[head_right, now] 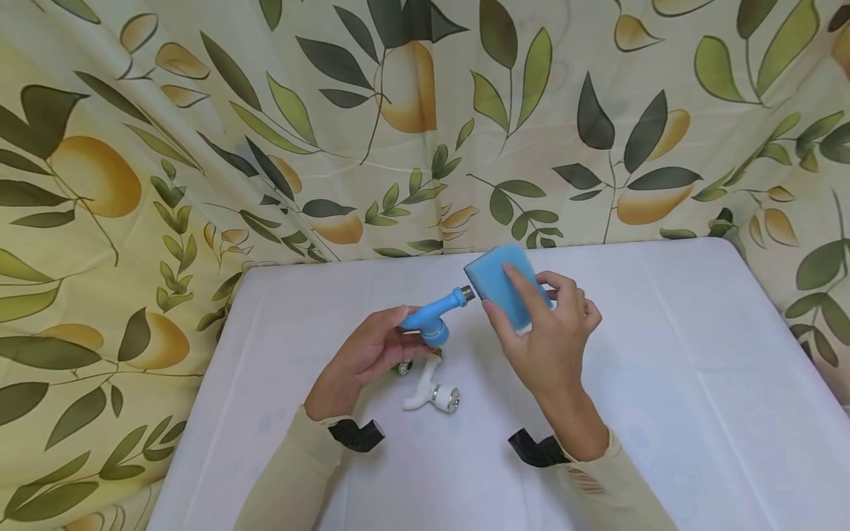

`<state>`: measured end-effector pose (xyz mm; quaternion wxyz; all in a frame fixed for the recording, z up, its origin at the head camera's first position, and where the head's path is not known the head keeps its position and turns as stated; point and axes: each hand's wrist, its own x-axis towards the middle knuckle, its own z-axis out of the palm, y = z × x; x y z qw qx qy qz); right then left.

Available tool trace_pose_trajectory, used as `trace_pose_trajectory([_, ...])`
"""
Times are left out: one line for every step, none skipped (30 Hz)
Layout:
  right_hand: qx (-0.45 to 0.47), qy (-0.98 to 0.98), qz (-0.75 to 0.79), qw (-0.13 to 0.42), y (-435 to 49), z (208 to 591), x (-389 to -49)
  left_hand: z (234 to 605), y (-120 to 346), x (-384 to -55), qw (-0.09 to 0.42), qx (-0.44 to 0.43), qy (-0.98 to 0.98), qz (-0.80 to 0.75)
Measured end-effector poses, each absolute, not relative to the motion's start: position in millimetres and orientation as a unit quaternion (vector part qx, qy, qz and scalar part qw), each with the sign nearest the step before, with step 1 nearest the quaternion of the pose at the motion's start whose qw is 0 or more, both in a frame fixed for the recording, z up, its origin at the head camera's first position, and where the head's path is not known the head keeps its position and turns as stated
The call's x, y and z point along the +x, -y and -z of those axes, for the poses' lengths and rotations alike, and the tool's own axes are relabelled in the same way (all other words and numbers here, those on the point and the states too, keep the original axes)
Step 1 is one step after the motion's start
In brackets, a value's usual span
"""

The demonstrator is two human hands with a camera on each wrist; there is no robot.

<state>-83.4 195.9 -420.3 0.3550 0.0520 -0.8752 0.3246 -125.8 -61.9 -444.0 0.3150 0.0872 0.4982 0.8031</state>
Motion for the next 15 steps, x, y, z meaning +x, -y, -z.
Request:
trace_pose_trajectory([0.058, 0.873, -0.331, 0.354, -195.0, 420.5, -82.5, 443.8, 62.0, -126.0, 0.317, 0.086, -0.496, -0.804])
trace_pose_trajectory([0.067, 0.873, -0.331, 0.353, -194.1, 420.8, -81.5, 443.3, 61.9, -126.0, 0.319, 0.085, -0.493, -0.805])
trace_pose_trajectory([0.075, 0.871, -0.332, 0.354, -193.1, 421.2, -80.8, 443.0, 61.9, -126.1, 0.321, 0.086, -0.491, -0.805])
trace_pose_trajectory([0.085, 0.871, -0.329, 0.353, -192.5, 421.7, -80.4, 442.6, 62.0, -126.0, 0.324, 0.088, -0.489, -0.805])
trace_pose_trajectory([0.092, 0.872, -0.326, 0.354, -192.3, 422.2, -80.2, 442.3, 62.0, -126.1, 0.327, 0.090, -0.487, -0.804])
trace_pose_trajectory([0.094, 0.873, -0.321, 0.355, -192.8, 423.0, -80.6, 442.0, 61.9, -126.2, 0.332, 0.095, -0.486, -0.803])
trace_pose_trajectory([0.090, 0.876, -0.316, 0.354, -193.6, 423.5, -80.8, 441.8, 61.9, -126.2, 0.336, 0.100, -0.484, -0.802])
trace_pose_trajectory([0.083, 0.877, -0.312, 0.355, -194.8, 424.0, -81.4, 441.4, 62.1, -126.2, 0.340, 0.103, -0.481, -0.802])
trace_pose_trajectory([0.073, 0.878, -0.311, 0.356, -196.2, 424.4, -82.1, 441.1, 62.2, -126.2, 0.345, 0.104, -0.476, -0.802])
trace_pose_trajectory([0.063, 0.880, -0.310, 0.354, -197.7, 424.9, -82.6, 440.8, 62.3, -126.2, 0.350, 0.105, -0.470, -0.804])
trace_pose_trajectory([0.051, 0.881, -0.312, 0.353, -199.0, 425.5, -83.1, 440.5, 62.4, -126.2, 0.354, 0.102, -0.463, -0.806])
trace_pose_trajectory([0.041, 0.881, -0.315, 0.351, -200.1, 426.2, -83.5, 440.2, 62.6, -126.3, 0.359, 0.102, -0.456, -0.808])
trace_pose_trajectory([0.034, 0.881, -0.320, 0.348, -200.9, 426.6, -83.7, 439.8, 62.8, -126.4, 0.363, 0.101, -0.448, -0.811])
trace_pose_trajectory([0.030, 0.881, -0.323, 0.344, -201.5, 427.2, -83.8, 439.3, 62.8, -126.4, 0.366, 0.101, -0.442, -0.812])
trace_pose_trajectory([0.027, 0.882, -0.325, 0.339, -201.8, 427.7, -83.7, 438.9, 62.8, -126.6, 0.370, 0.103, -0.436, -0.814])
